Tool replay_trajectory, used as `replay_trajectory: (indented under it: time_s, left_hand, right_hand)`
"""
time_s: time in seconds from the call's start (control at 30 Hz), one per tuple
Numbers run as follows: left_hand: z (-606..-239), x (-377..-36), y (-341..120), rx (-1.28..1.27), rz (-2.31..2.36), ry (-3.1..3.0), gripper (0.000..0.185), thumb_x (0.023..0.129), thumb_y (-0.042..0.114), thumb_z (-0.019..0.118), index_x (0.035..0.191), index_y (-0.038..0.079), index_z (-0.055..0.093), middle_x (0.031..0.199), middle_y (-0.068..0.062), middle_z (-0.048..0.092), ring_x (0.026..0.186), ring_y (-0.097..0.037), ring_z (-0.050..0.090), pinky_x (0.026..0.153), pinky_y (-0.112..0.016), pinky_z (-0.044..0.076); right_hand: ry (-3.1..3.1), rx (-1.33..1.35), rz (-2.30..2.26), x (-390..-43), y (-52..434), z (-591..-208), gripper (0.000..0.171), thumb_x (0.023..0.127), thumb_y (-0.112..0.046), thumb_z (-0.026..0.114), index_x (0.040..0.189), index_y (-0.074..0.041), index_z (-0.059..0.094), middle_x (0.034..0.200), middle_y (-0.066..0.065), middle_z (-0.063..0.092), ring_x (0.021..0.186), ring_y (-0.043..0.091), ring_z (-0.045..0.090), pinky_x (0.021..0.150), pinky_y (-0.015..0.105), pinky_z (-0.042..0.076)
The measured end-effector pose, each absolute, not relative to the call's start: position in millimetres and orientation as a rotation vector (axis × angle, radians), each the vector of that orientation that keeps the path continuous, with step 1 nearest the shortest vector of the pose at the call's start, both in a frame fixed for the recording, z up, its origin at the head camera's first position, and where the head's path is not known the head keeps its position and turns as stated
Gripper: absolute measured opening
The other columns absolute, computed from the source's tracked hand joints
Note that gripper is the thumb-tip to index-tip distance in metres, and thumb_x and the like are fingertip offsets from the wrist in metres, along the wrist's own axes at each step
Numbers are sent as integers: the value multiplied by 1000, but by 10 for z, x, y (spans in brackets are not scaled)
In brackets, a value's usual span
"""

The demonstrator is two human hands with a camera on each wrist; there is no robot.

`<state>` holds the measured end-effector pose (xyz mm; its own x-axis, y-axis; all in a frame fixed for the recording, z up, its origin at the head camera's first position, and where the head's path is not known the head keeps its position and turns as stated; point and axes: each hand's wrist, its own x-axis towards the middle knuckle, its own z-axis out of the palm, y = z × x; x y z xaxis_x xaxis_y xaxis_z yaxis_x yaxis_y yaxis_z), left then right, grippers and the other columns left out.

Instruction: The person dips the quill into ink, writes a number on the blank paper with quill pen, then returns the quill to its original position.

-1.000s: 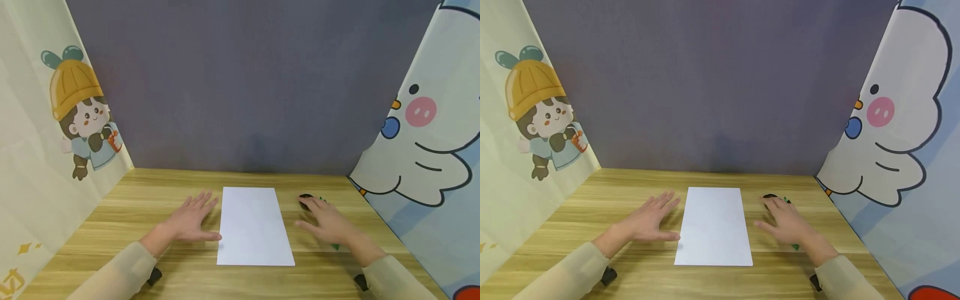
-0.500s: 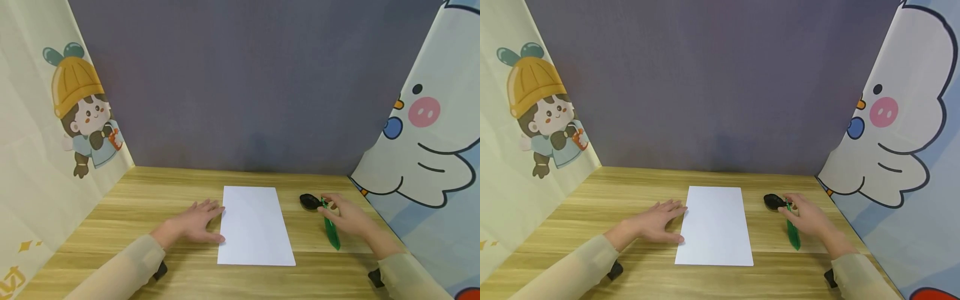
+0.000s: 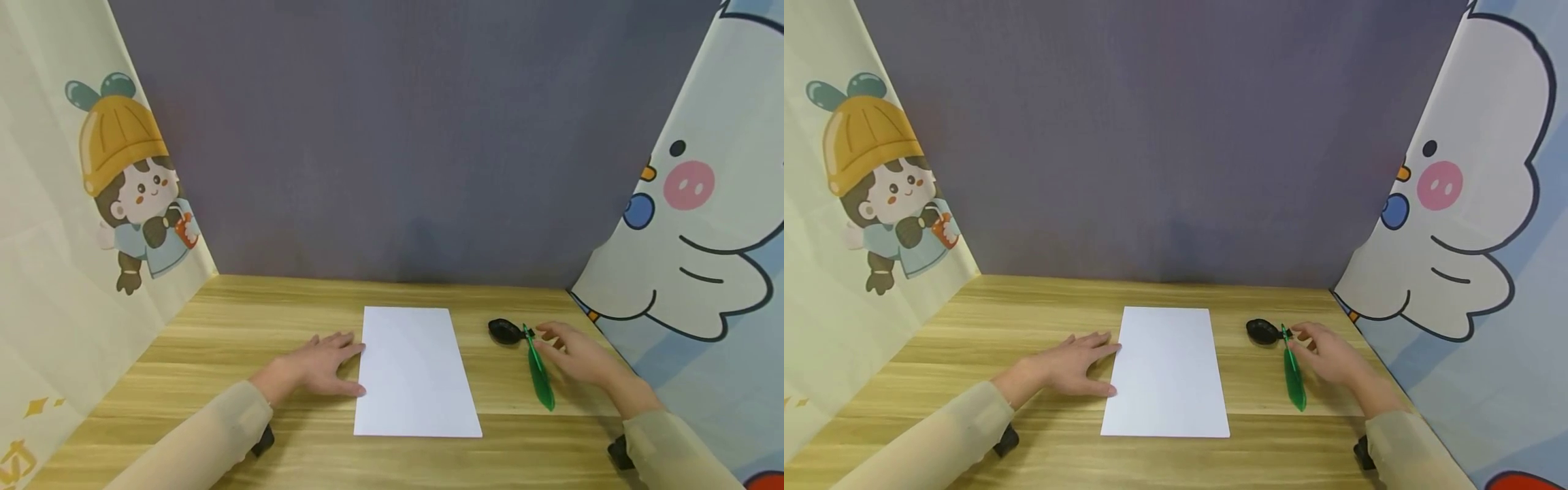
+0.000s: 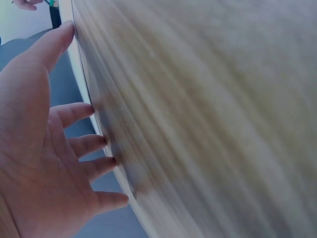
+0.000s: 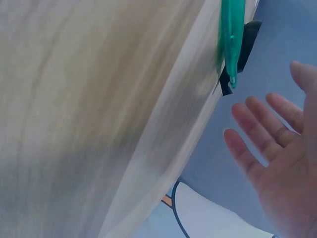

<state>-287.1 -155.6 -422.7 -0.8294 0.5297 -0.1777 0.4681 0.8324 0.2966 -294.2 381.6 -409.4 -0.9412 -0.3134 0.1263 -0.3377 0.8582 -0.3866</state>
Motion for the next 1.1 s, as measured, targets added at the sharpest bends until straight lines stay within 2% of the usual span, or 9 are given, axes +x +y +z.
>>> replay_trajectory:
  time_s: [0.17, 0.47, 0.8, 1.0, 1.1]
  left_hand:
    - [-4228, -2864, -1548, 752, 357, 2754, 99, 95, 76, 68, 172, 22, 39, 182, -16, 26, 170, -42, 23, 134, -73, 19]
    - [-4273, -2864, -1559, 741, 363, 2760, 98, 94, 76, 69, 172, 24, 40, 182, -15, 26, 170, -41, 23, 135, -71, 21]
    - [-4273, -2864, -1568, 731, 397, 2745, 98, 94, 75, 70, 172, 24, 39, 183, -14, 26, 170, -40, 23, 135, -70, 20]
    - [-4260, -2871, -1558, 737, 395, 2750, 98, 95, 75, 70, 172, 24, 39, 183, -14, 26, 170, -40, 23, 135, -70, 21]
    - [-4254, -2872, -1551, 740, 387, 2753, 98, 94, 76, 69, 172, 25, 39, 183, -14, 27, 170, -40, 23, 135, -70, 21]
  right_hand:
    - [-2971, 533, 639, -3002, 3882, -4136, 48, 115, -28, 60, 149, 6, 59, 126, 21, 74, 102, 26, 71, 78, 44, 61]
    - [-3006, 562, 660, -3106, 3955, -4191, 30, 111, -13, 65, 140, -4, 69, 117, 14, 77, 100, 29, 72, 80, 48, 63]
    - [-3065, 562, 659, -3245, 3920, -4218, 29, 105, 0, 66, 130, -8, 77, 109, 11, 80, 98, 27, 75, 79, 41, 64]
    - [-3055, 630, 628, -3286, 3872, -4241, 31, 102, 7, 64, 123, -10, 80, 112, 9, 81, 102, 26, 74, 81, 37, 61]
    - [-3049, 649, 600, -3297, 3871, -4258, 31, 102, 8, 63, 122, -8, 80, 115, 10, 81, 103, 28, 74, 83, 40, 62]
